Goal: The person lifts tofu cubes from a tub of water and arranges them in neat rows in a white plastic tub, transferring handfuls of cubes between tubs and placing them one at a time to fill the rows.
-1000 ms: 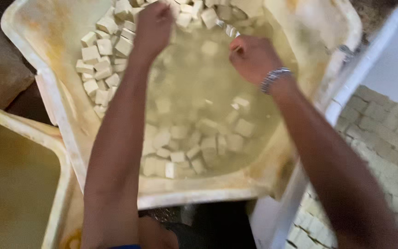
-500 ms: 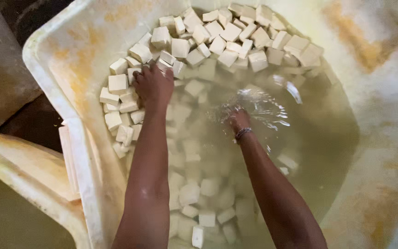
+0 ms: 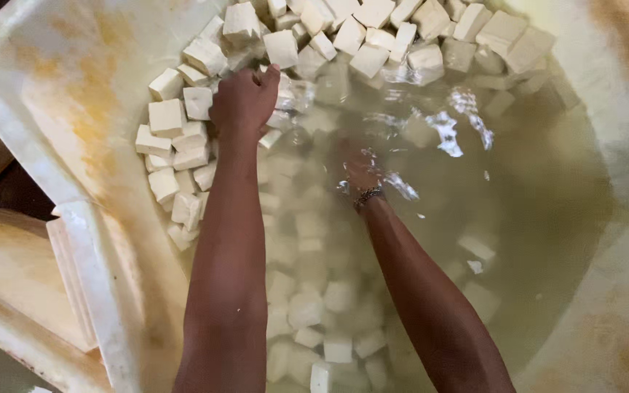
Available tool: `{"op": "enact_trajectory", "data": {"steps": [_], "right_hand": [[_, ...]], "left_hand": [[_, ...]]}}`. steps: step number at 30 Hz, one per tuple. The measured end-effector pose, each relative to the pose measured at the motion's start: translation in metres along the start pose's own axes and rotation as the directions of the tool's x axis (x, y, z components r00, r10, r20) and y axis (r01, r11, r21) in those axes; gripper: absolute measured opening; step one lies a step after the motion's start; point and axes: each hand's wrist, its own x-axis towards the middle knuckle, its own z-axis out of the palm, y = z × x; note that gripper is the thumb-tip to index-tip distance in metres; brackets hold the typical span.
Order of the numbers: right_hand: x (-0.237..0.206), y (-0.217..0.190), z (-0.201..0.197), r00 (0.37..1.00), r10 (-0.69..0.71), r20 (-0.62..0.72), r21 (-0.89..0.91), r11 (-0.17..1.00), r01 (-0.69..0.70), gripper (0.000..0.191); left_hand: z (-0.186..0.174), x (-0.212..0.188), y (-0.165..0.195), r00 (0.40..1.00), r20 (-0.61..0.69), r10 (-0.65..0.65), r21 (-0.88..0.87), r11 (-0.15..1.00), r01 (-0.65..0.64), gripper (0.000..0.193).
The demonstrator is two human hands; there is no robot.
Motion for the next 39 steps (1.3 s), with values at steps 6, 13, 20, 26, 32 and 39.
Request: {"op": "enact_trajectory", "data": {"steps": [6, 13, 20, 26, 32, 39], "right_hand": [[-0.006, -0.019, -0.008, 0.999, 0.031, -0.024, 0.106, 0.994, -0.029, 0.064], [-0.005, -0.037, -0.013, 0.999, 0.031, 0.018, 0.285, 0.958, -0.035, 0.074], [0.000, -0.032, -0.012, 0.997, 0.069, -0.032, 0.530, 0.847, -0.042, 0.070], [-0.012, -0.041, -0.031, 0.982, 0.127, 0.137, 0.836, 0.517, -0.183, 0.068], [-0.019, -0.034, -0.029, 0.964, 0.142, 0.226, 0.883, 0.387, -0.264, 0.067], [0.000, -0.008, -0.023, 0.999, -0.049, 0.020, 0.883, 0.469, 0.006, 0.068]], "left_hand": [[0.014, 0.009, 0.008, 0.987, 0.001, 0.159, -0.142, 0.977, -0.157, 0.067], [0.032, 0.012, 0.008, 0.995, 0.027, 0.091, -0.202, 0.976, -0.084, 0.066], [0.035, 0.012, 0.012, 0.967, 0.217, 0.135, -0.227, 0.970, -0.084, 0.067], [0.042, 0.015, 0.006, 0.927, 0.297, 0.227, -0.287, 0.948, -0.140, 0.073], [0.052, 0.018, 0.001, 0.857, 0.436, 0.274, -0.436, 0.897, -0.065, 0.066], [0.047, 0.010, 0.001, 0.771, 0.548, 0.325, -0.460, 0.887, -0.047, 0.061]]}}
